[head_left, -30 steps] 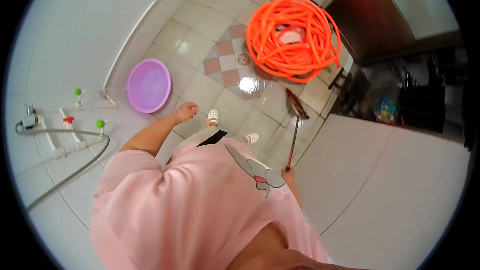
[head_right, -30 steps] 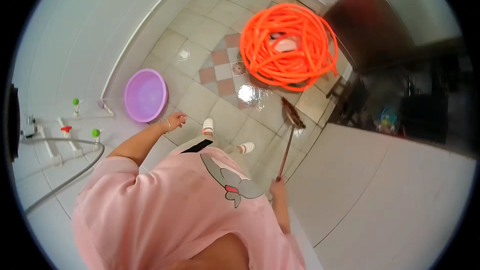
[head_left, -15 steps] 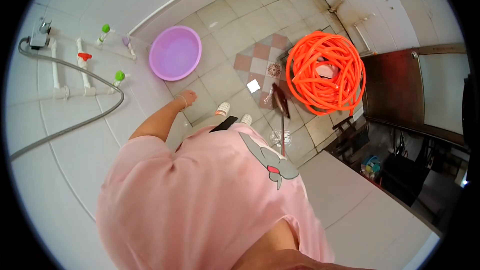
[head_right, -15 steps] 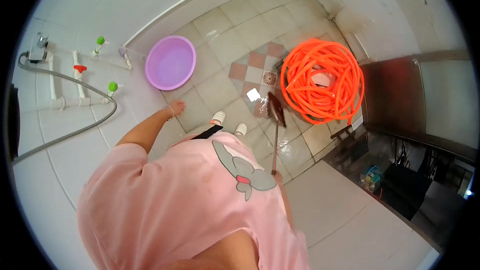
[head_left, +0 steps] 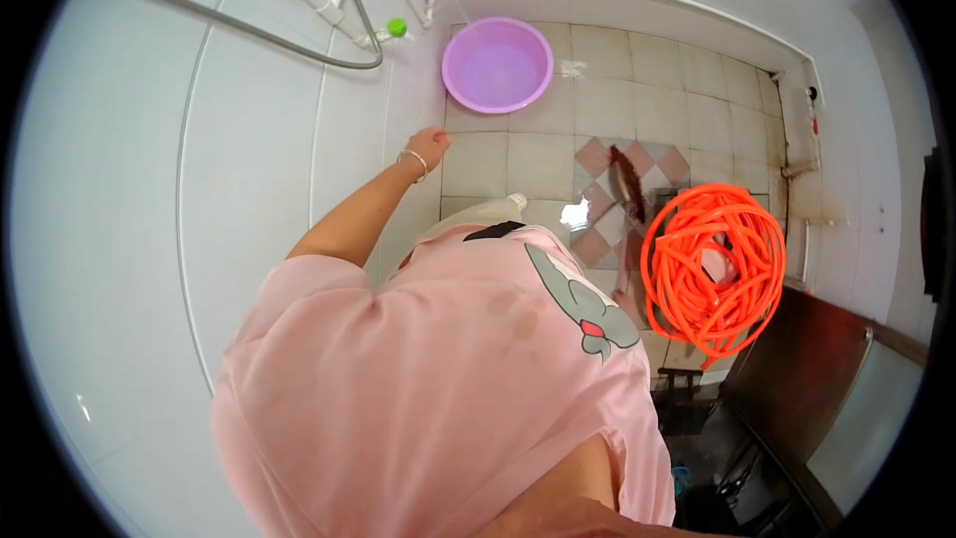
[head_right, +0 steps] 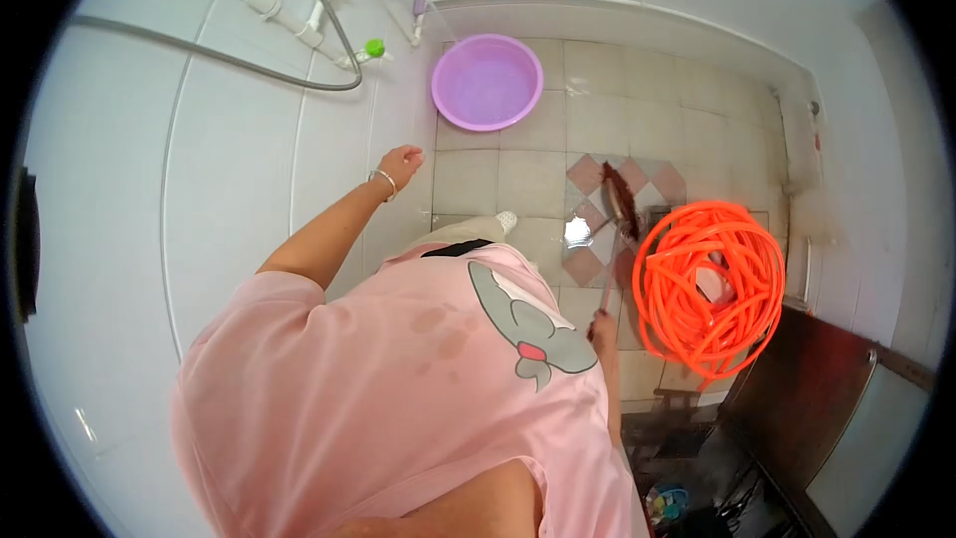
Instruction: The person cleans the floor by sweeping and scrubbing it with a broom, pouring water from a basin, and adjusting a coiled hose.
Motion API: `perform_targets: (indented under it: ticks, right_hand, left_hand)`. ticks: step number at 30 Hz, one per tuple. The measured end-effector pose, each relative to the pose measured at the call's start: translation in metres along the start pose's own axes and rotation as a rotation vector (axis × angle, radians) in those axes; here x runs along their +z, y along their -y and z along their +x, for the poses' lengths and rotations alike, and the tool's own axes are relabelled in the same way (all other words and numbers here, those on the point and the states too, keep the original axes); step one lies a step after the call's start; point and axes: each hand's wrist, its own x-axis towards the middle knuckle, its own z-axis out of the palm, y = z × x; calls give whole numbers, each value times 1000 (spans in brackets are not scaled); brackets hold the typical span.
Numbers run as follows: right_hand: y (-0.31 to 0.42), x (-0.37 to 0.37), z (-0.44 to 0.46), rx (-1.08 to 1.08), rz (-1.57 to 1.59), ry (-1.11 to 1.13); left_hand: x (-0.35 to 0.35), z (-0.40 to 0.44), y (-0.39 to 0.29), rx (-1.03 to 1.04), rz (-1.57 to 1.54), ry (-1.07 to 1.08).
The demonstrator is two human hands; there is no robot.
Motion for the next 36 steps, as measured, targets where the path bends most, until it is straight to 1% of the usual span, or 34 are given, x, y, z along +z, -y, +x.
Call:
perform_targets:
  ticks: [2, 3, 5, 8, 11, 12, 14, 18, 21, 22, 25, 28, 31, 33, 35, 36]
  right_hand:
    - [49, 1, 10, -1, -95, -108]
    - [79, 4, -3, -4, -140, -165]
    - [103, 10, -23, -43, -227, -145]
    - [93, 6, -32, -141, -371, -139]
    - [82, 7, -23, -133, -438, -146]
    - [82, 8, -20, -125, -449, -151]
    - [79, 6, -14, -101, -459, -167]
    - [77, 0, -9, -38, -463, -195]
    - [85, 3, -5, 18, -466, -219]
    - [88, 5, -5, 39, -464, -228]
    - [97, 12, -8, 101, -457, -252]
    - [111, 29, -13, 143, -445, -267]
    - [122, 50, -17, 164, -421, -283]
    - [125, 65, -20, 154, -400, -311]
    - [129, 83, -19, 132, -396, -336]
    - [132, 91, -21, 124, -387, -341]
  left_hand:
    - [-13, -3, -7, 77, 29, -113]
    - [-19, -1, -10, 79, 46, -153]
    - [-35, 12, -22, 95, 72, -243]
    - [-58, 36, -36, 101, 44, -345]
    - [-74, 73, -47, 92, -3, -381]
    - [-82, 80, -60, 102, 19, -395]
    - [-95, 118, -68, 137, 80, -438]
    - [-135, 216, -94, 200, 273, -458]
    - [-160, 287, -120, 71, 429, -494]
    - [-166, 305, -129, 23, 492, -496]
    - [-185, 355, -150, -18, 556, -461]
    - [-195, 401, -157, -51, 725, -460]
    - [-205, 438, -154, -103, 818, -321]
    - [-208, 475, -129, -161, 939, -136]
    - [-209, 478, -127, -75, 952, -122]
    - [-210, 462, -145, -54, 998, -147]
